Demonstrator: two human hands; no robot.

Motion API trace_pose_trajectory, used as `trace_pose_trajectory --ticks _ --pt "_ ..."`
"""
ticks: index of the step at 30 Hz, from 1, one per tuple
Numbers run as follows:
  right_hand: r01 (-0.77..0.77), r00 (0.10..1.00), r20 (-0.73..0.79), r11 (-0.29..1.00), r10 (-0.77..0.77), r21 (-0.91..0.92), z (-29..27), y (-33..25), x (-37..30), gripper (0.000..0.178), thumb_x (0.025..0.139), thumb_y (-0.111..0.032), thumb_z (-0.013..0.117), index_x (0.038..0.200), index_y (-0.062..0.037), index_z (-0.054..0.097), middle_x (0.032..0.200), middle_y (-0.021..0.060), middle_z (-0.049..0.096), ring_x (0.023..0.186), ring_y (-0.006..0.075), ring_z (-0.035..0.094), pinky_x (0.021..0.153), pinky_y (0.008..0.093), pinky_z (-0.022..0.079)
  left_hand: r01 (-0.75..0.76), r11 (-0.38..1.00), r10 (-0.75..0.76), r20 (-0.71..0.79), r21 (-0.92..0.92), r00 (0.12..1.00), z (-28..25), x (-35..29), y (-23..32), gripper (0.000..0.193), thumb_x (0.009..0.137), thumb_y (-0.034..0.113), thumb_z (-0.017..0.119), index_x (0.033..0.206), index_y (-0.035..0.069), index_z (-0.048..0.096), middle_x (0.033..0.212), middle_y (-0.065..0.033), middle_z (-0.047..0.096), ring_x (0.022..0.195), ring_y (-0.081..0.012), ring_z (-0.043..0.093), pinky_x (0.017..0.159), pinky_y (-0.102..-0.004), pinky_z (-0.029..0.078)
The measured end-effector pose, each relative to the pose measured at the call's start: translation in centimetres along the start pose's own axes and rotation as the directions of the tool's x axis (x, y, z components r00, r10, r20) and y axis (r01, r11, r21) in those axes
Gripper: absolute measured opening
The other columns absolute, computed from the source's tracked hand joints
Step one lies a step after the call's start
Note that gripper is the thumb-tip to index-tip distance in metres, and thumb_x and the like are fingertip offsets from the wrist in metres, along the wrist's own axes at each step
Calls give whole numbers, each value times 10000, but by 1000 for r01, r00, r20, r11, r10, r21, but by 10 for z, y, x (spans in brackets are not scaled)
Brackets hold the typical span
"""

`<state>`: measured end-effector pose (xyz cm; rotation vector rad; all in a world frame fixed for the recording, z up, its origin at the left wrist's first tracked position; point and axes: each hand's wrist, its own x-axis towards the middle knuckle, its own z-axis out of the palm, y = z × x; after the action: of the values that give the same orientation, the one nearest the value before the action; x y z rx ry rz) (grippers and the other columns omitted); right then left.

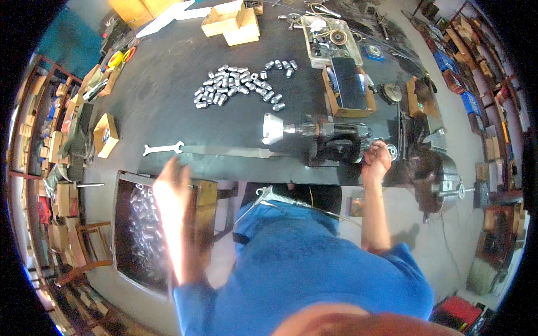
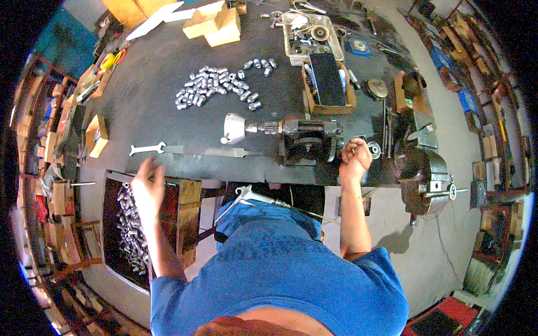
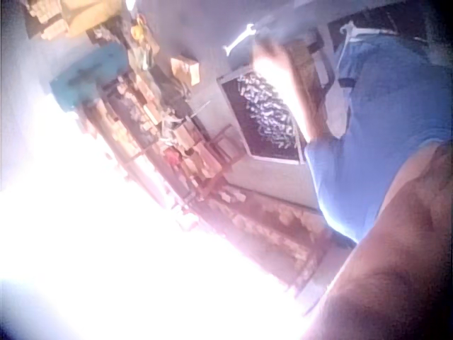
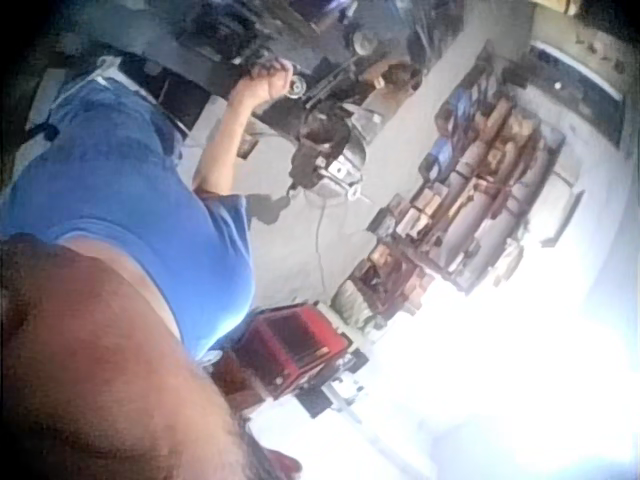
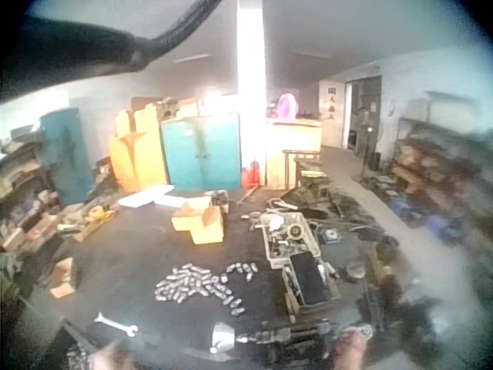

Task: The person repeatedly picks up small cylindrical metal parts from a pile on the workbench, places them into a lathe chuck, and files the edges using a hand file. After filing, the person removes the part and places it into a drawer below the workbench.

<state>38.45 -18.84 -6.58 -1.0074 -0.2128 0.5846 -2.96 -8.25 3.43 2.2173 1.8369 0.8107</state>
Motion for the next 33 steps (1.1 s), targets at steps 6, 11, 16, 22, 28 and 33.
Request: trace_pose_trajectory --ticks 6,11,16,22,28,33 --pt "12 999 33 998 -14 58 -4 1 -2 110 788 -78 406 768 -32 503 639 12 460 479 55 352 382 173 250 -444 847 483 75 -293 872 136 75 61 307 678 118 622 962 21 555 814 -147 590 735 -303 582 641 -361 462" --pt "19 999 -39 999 -18 32 -8 4 -1 80 767 -81 451 754 -37 517 602 2 461 475 51 381 372 169 259 -508 840 537 157 -191 829 196 94 93 304 692 232 613 905 49 496 803 -148 553 702 -334 569 592 -405 457" --pt "3 1000 15 997 -4 75 -5 3 0 70 732 -47 465 759 -28 527 586 6 467 439 53 361 370 173 247 -439 894 446 236 -86 863 207 93 95 253 723 242 583 879 66 490 832 -144 550 719 -348 560 609 -430 450" --pt "-9 998 59 995 3 96 -8 6 1 99 761 -138 535 750 -41 541 587 3 491 435 51 366 365 185 243 -422 880 462 182 -219 868 194 84 65 212 697 163 592 852 39 517 784 -145 566 679 -317 573 597 -359 462" --pt "87 995 -41 996 -86 13 -21 16 7 203 765 -249 563 781 -47 545 597 -15 477 443 52 378 364 178 256 462 -8 197 452 -887 870 107 54 56 160 760 60 559 883 -41 536 721 -123 589 599 -189 580 538 -265 468" --pt "6 999 -40 1000 -7 -6 -14 8 4 149 767 -124 422 806 -20 521 587 3 443 446 62 318 382 191 239 438 -257 138 416 -861 899 59 17 51 151 796 97 515 886 -24 524 681 -143 577 601 -238 591 562 -336 504"
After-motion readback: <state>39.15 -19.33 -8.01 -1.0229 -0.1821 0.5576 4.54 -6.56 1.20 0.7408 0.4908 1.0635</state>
